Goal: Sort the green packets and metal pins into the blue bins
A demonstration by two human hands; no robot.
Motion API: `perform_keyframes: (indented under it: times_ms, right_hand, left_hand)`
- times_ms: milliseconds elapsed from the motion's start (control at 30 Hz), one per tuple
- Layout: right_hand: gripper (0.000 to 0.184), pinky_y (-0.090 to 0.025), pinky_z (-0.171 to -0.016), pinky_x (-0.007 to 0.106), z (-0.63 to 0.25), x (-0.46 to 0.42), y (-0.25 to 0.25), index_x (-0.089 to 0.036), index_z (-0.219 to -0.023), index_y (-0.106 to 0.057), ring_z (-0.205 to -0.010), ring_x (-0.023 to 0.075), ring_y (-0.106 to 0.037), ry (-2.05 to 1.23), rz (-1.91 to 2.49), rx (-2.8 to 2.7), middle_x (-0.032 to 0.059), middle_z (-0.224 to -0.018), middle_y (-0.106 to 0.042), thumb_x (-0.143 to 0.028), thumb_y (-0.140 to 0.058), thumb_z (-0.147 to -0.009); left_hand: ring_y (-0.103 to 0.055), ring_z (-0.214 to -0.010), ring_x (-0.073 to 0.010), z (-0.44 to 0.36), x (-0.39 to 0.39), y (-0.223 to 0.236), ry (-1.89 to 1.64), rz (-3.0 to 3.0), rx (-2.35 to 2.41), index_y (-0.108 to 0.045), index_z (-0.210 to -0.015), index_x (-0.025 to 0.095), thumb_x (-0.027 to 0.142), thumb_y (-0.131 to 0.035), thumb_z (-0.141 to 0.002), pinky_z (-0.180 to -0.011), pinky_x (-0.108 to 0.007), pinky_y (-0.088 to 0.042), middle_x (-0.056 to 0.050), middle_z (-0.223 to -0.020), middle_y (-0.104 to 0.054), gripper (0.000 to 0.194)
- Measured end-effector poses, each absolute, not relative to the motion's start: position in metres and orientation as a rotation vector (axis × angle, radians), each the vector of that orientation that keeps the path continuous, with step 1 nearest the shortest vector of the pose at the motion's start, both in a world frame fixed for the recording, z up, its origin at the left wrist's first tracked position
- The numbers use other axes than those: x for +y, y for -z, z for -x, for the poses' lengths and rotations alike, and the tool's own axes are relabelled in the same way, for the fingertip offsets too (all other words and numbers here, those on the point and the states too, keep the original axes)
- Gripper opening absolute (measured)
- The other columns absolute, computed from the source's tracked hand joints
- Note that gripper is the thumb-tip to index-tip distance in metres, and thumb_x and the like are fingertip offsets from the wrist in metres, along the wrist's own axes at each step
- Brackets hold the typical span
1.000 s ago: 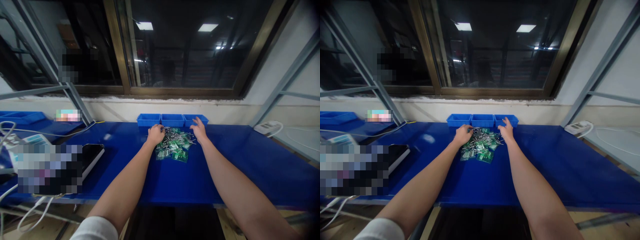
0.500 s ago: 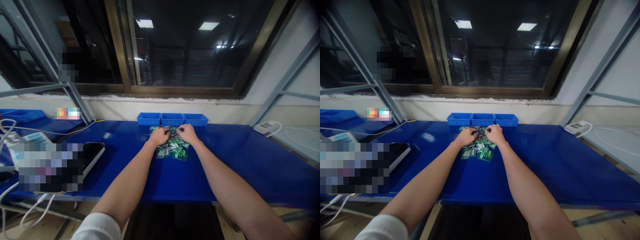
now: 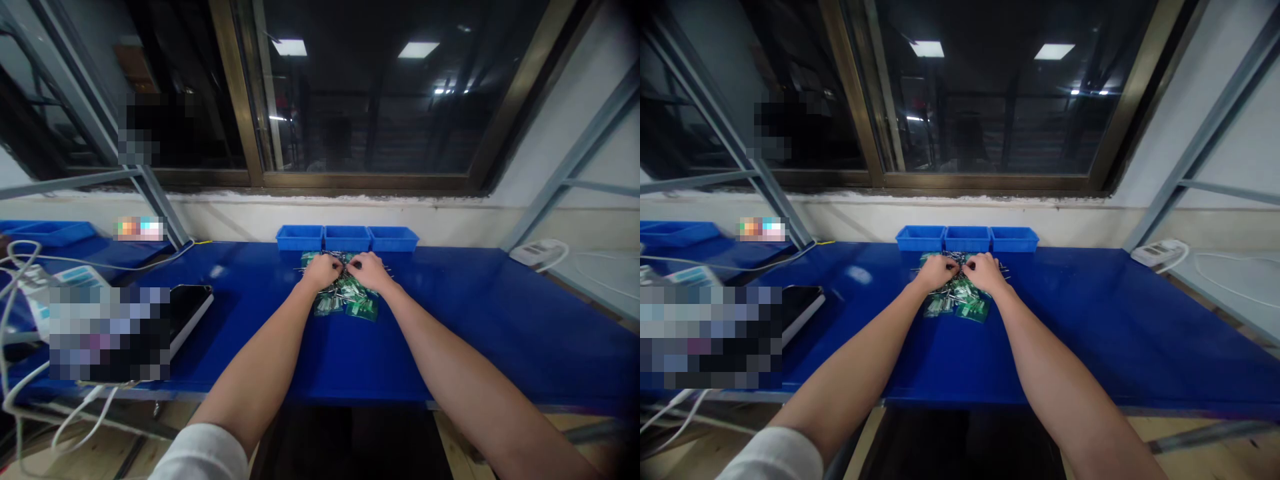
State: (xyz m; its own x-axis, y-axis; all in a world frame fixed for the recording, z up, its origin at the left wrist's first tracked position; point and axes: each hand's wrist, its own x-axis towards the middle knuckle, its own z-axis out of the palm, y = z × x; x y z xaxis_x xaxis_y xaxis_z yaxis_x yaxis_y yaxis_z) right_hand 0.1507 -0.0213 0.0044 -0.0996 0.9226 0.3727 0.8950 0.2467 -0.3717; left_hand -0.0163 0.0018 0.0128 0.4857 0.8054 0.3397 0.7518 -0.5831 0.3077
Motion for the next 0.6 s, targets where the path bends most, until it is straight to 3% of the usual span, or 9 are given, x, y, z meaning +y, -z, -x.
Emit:
perform_keyframes:
  times_ms: [333,600]
  right_hand:
    - [0.014,-0.038,-0.082,0.033,-0.152,-0.0258,-0.0106,-0.023,-0.084,-0.068,-0.089,0.0204,-0.053,-0.117,1.372,-1.956,0.0031,-0.088,-0.067,-0.024,-0.054,-0.081]
    - [0.014,-0.041,-0.077,0.033,-0.1552,-0.0222,-0.009,-0.021,-0.08,-0.067,-0.082,0.0206,-0.056,-0.092,1.369,-1.852,0.0043,-0.08,-0.067,-0.022,-0.052,-0.081]
  left_hand:
    - [-0.06,-0.092,-0.0184,0.0132,-0.001,-0.0149,-1.031,-2.684,1.237,-0.07,-0.09,0.02,0.024,-0.052,-0.084,-0.085,-0.028,-0.046,-0.005,-0.098,-0.065,0.019]
    - [-0.061,-0.09,-0.0185,0.0124,0.0003,-0.0142,-1.032,-2.661,1.23,-0.069,-0.094,0.02,0.025,-0.054,-0.085,-0.083,-0.029,-0.047,-0.005,-0.093,-0.066,0.018]
